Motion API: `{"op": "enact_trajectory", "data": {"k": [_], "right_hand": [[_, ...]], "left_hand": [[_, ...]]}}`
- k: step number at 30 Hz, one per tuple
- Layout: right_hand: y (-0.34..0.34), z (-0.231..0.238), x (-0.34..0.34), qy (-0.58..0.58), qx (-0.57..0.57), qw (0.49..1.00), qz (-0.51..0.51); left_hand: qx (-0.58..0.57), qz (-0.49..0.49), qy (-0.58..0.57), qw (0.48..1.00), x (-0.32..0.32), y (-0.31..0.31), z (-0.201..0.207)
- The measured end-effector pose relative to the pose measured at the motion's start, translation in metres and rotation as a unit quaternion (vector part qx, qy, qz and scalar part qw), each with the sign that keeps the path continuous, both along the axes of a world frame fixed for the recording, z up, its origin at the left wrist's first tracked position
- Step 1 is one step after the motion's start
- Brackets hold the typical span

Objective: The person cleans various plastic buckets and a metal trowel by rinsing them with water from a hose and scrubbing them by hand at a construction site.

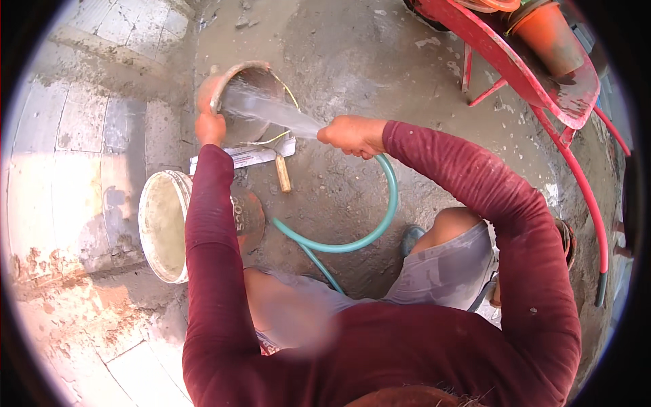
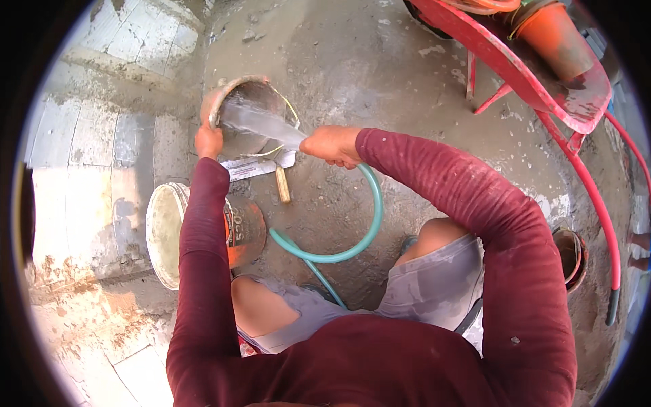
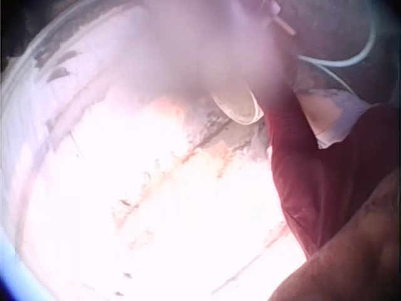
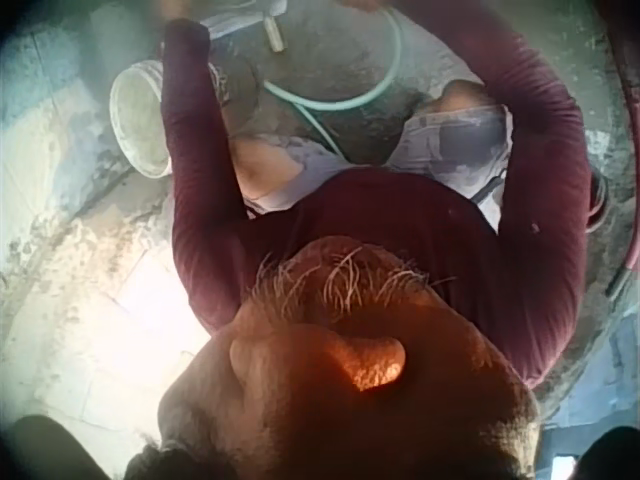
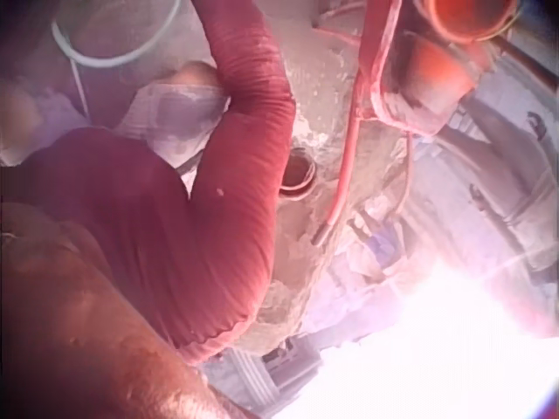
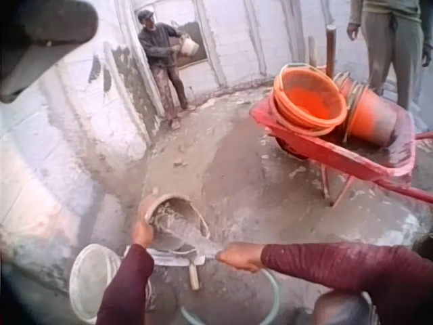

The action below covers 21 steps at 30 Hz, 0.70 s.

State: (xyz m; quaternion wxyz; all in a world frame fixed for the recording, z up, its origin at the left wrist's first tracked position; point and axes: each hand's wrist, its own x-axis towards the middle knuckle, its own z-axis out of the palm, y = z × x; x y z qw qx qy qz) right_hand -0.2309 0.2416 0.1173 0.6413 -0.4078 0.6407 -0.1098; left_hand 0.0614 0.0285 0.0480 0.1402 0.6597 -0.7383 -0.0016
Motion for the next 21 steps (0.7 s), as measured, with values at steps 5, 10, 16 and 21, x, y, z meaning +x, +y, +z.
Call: {"op": "enact_trajectory", "data": {"k": [5, 10, 16, 21], "right_hand": [[-0.016, -0.012, 0.06, -0.006, -0.01, 0.999, 0.052], [-0.035, -0.03, 0.056, 0.014, 0.037, 0.998, 0.041], [-0.045, -0.003, 0.1, -0.032, -0.022, 0.988, 0.15], [-0.049, -0.038, 0.081, -0.003, 0.019, 0.987, 0.161]], "left_hand": [[0.059, 0.158, 0.044, 0.985, 0.138, -0.048, -0.047], [0.177, 0.254, 0.24, 0.92, 0.086, -0.055, -0.085], [0.106, 0.217, 0.1, 0.965, 0.232, -0.078, -0.077], [0.106, 0.358, 0.441, 0.816, 0.107, -0.025, -0.154]]}}
